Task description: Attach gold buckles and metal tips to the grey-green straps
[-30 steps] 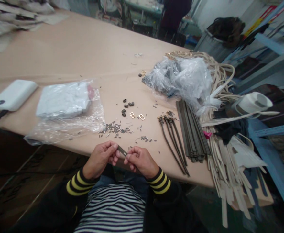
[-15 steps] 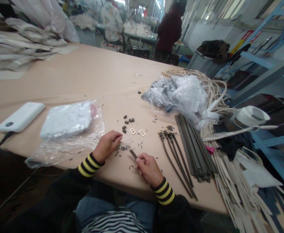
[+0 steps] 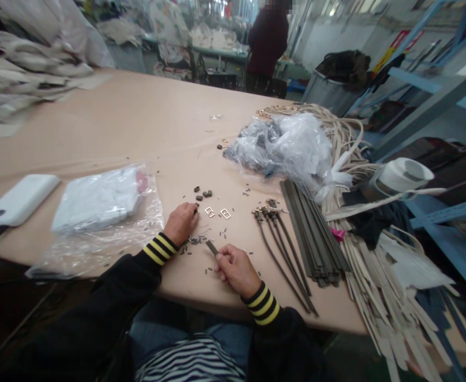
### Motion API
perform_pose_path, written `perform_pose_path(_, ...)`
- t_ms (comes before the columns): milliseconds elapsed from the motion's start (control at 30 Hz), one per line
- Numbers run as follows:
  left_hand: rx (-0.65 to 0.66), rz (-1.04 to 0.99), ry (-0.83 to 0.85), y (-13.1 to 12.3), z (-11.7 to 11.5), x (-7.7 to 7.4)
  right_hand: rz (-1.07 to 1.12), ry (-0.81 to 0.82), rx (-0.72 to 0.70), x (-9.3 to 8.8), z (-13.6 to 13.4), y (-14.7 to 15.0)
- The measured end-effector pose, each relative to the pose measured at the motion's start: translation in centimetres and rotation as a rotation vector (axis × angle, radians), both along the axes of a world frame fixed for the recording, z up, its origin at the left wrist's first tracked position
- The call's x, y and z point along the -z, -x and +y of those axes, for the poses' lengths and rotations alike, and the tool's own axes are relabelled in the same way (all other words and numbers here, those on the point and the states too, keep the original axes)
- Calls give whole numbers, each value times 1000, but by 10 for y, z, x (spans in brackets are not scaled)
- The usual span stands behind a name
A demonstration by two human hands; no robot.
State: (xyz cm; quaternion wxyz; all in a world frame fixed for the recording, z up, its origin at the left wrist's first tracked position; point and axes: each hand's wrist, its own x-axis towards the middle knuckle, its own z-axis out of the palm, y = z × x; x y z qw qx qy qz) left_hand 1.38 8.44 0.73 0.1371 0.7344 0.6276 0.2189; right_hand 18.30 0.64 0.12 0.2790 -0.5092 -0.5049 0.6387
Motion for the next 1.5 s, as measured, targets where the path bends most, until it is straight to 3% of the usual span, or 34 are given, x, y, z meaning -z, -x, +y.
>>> perform_pose_path(100,26,-253,115,2,-17,-9,22,-27,16,-6,-3,-3)
perform_pose_path(267,49,-1142,535,2,-69,-20,-38,-131,-18,-32,-13,-7)
perform_pose_path(400,-33,-1390,676,3,-94,-22,-189,-325,-101,-42,-16,-4)
perform_pose_path(533,-43,-1334,707,5,-101,-23,-296,-429,-196,-45,-17,-4)
perform_pose_path(700,2,-1106,683,2,-105,-28,-537,-519,-334,-53,-20,-9)
perform_pose_path(900,-87,-1074,599,-9,-111,-24,-690,-563,-361,-53,-28,-8)
perform_pose_path(1133,82,-1056,714,-16,-114,-23,-597,-501,-407,-48,-29,-4)
perform_pose_path(1333,-26,-1141,639,-22,-106,-16,-317,-377,-245,-36,-24,3)
perform_pose_path(1500,5,-987,564,-25,-97,-12,-334,-401,-191,-25,-17,6)
